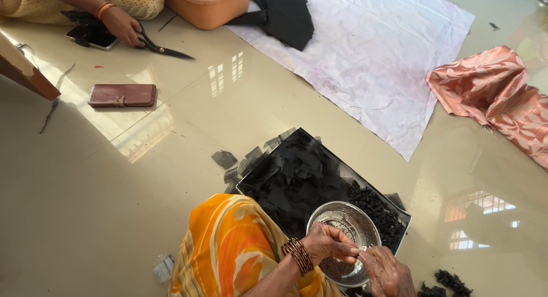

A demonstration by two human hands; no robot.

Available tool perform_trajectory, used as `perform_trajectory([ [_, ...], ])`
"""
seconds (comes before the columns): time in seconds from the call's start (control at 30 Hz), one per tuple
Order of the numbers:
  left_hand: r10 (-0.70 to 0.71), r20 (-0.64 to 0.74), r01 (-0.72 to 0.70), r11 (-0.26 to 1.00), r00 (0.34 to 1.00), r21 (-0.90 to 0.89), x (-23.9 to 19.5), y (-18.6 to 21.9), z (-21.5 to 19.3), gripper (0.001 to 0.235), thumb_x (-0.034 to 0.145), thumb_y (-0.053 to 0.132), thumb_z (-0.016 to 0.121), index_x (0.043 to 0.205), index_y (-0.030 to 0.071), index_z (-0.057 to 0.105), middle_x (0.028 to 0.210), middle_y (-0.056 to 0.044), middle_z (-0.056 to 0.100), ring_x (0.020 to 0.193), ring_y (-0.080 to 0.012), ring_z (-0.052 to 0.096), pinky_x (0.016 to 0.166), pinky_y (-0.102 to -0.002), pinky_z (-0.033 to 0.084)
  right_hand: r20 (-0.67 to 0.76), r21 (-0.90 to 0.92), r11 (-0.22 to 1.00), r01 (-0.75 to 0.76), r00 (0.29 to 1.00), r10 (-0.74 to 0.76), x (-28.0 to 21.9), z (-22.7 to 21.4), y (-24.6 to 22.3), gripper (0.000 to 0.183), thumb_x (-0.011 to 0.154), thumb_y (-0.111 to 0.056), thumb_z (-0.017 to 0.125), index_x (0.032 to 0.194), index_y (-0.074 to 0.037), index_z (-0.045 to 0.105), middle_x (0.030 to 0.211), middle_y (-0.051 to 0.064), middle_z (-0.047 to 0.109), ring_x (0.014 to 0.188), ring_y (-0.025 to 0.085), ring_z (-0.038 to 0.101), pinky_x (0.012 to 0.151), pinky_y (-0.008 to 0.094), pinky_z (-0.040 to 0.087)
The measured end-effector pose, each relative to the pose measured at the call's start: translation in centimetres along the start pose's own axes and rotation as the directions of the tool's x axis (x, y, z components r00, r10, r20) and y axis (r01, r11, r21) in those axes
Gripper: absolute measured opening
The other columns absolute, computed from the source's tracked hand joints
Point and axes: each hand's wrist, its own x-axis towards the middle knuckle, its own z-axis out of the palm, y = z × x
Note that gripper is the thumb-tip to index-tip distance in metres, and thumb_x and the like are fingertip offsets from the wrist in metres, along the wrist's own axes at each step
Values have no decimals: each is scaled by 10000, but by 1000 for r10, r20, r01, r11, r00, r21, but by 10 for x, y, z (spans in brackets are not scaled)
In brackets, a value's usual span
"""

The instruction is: Rolling and assembling small pieces of black mesh material by hand.

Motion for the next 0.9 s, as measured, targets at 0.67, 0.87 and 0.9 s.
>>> perform_trajectory([
  [0.67, 75, 19, -77, 988, 997, 134, 2, -1, -7, 61, 830, -89, 793, 846, -68, 738, 828, -187, 749, 627, -180, 721, 597, -274, 627, 307, 367, 636, -679, 734, 606, -3, 7, 2, 355, 840, -148, 690, 1161, 3, 672, 987, 167, 762, 792, 251, 797, 688, 368, 683],
  [0.87, -43, 71, 41, 999, 997, 24, -2, 1, 2, 78, 820, -118, 781, 849, -63, 733, 851, -194, 745, 680, -191, 738, 644, -284, 643, 134, -131, 991, -11, 991, 29, -40, 34, 31, 453, 789, -120, 744, 1222, -2, 680, 1029, 168, 737, 901, 272, 724, 661, 364, 656],
  [0.9, -83, 72, 81, 996, 994, 34, -4, 6, 6, 68, 826, -119, 773, 863, -73, 739, 866, -196, 747, 719, -193, 751, 670, -275, 645, 109, -140, 990, -15, 994, 31, -41, 35, 33, 366, 805, -66, 729, 1167, -21, 703, 968, 141, 746, 902, 267, 730, 655, 368, 650],
])
